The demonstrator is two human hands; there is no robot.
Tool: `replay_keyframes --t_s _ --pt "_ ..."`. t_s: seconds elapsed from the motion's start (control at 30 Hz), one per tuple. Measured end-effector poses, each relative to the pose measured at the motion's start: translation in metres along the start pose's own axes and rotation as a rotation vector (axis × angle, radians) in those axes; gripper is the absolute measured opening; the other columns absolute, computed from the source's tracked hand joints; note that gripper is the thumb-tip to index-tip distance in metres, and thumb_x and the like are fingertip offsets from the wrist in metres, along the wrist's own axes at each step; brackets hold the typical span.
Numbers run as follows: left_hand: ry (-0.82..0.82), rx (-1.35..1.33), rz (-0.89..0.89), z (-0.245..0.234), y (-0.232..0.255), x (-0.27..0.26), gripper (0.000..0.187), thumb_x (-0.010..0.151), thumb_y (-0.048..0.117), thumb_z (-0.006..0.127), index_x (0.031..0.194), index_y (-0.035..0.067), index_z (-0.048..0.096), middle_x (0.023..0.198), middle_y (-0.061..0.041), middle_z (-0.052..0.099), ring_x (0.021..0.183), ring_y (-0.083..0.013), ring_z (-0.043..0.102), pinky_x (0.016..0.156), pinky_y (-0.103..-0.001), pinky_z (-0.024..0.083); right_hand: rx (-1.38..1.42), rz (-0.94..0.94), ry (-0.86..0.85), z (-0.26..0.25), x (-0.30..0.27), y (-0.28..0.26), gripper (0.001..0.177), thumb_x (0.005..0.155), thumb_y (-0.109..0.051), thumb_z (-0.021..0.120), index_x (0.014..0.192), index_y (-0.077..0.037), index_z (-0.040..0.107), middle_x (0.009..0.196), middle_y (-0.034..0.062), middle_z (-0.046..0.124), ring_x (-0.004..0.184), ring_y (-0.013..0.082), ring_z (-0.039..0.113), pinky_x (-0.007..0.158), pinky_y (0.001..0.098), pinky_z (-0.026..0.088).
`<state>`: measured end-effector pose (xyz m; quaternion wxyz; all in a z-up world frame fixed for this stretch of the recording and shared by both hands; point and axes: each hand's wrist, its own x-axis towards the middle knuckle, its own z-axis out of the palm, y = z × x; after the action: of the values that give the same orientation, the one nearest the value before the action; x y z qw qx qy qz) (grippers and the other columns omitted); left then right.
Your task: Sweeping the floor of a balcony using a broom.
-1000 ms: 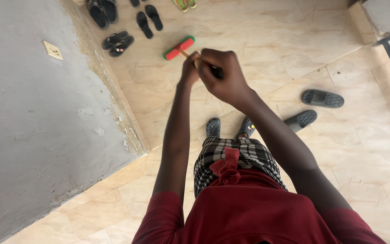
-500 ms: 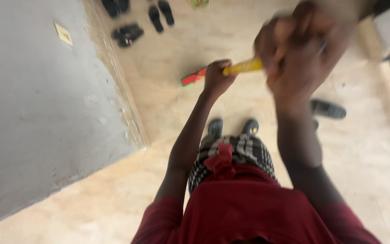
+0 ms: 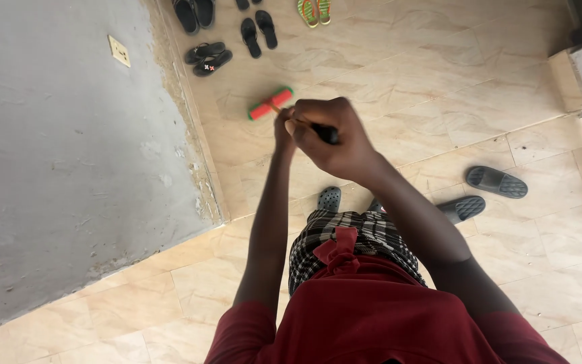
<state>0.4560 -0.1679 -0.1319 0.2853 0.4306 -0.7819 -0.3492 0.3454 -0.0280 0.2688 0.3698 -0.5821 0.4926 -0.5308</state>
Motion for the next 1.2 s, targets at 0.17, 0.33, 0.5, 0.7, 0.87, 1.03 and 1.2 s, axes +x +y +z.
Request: replay_keyframes --t_s 0.17,0.33,0.5,0.7,0.87,1.03,1.2 --pt "0.030 -0.400 -0.181 -0.031 0.132 -0.047 0.014 0.083 0.021 0.073 0.086 0.010 0.065 0.078 -0.005 0.070 0.075 -0.0148 0.067 0.061 -0.035 0.051 -0.011 -0.098 -0.011 -0.018 -0.003 -0.049 0.026 0.099 0.000 0.060 0.076 -0.003 0.051 0.061 -0.0007 0.045 0.054 0.0053 0.039 0.050 0.0268 0.029" --pt "-0.081 -0.343 -0.109 -0.029 0.141 -0.055 0.025 0.080 0.014 0.073 0.072 0.005 0.051 0.062 -0.010 0.052 0.061 -0.0143 0.049 0.056 -0.037 0.043 0.307 -0.116 0.179 -0.021 -0.012 -0.063 0.018 0.101 0.006 0.052 0.084 0.002 0.048 0.070 0.0066 0.050 0.053 0.0064 0.042 0.045 0.0244 0.032" --pt "0.128 -0.205 0.086 -0.039 0.108 -0.008 0.038 0.091 0.026 0.080 0.069 0.010 0.053 0.064 -0.008 0.057 0.064 -0.0221 0.053 0.061 -0.036 0.040 0.504 -0.415 0.328 -0.005 0.000 -0.022 0.009 0.083 0.010 0.047 0.085 0.001 0.044 0.065 0.0009 0.048 0.049 0.0088 0.041 0.046 0.0278 0.034" --pt "0.179 -0.287 0.099 -0.064 -0.001 0.028 0.034 0.082 0.026 0.085 0.082 0.005 0.058 0.082 -0.009 0.065 0.074 -0.0178 0.062 0.068 -0.032 0.052 0.039 -0.115 -0.026 0.029 0.003 0.057 0.017 0.087 0.005 0.055 0.073 -0.002 0.047 0.066 0.0028 0.046 0.056 0.0082 0.040 0.052 0.0288 0.030" --pt "0.165 -0.226 -0.101 -0.042 -0.023 0.010 0.040 0.085 0.022 0.085 0.069 0.006 0.052 0.067 -0.008 0.059 0.063 -0.0169 0.053 0.061 -0.034 0.048 0.092 0.092 -0.107 0.036 0.006 0.053 0.025 0.091 0.000 0.056 0.071 -0.001 0.041 0.060 -0.0007 0.034 0.057 0.0048 0.031 0.050 0.0295 0.026" --pt "0.102 -0.259 -0.120 -0.031 0.034 -0.025 0.026 0.086 0.017 0.072 0.072 0.007 0.053 0.065 -0.010 0.055 0.063 -0.0165 0.052 0.060 -0.037 0.043 0.338 0.070 0.000 0.007 0.012 0.003 0.026 0.096 -0.003 0.050 0.072 -0.005 0.040 0.062 -0.0028 0.036 0.056 0.0045 0.031 0.049 0.0275 0.023" --pt "0.034 -0.245 -0.200 -0.042 0.120 -0.061 0.023 0.078 0.018 0.073 0.069 0.007 0.054 0.058 -0.009 0.052 0.054 -0.0141 0.051 0.052 -0.037 0.040 0.396 -0.033 0.042 -0.020 0.013 -0.058 0.039 0.107 -0.004 0.054 0.069 -0.004 0.044 0.053 0.0034 0.045 0.040 0.0057 0.036 0.039 0.0236 0.025"
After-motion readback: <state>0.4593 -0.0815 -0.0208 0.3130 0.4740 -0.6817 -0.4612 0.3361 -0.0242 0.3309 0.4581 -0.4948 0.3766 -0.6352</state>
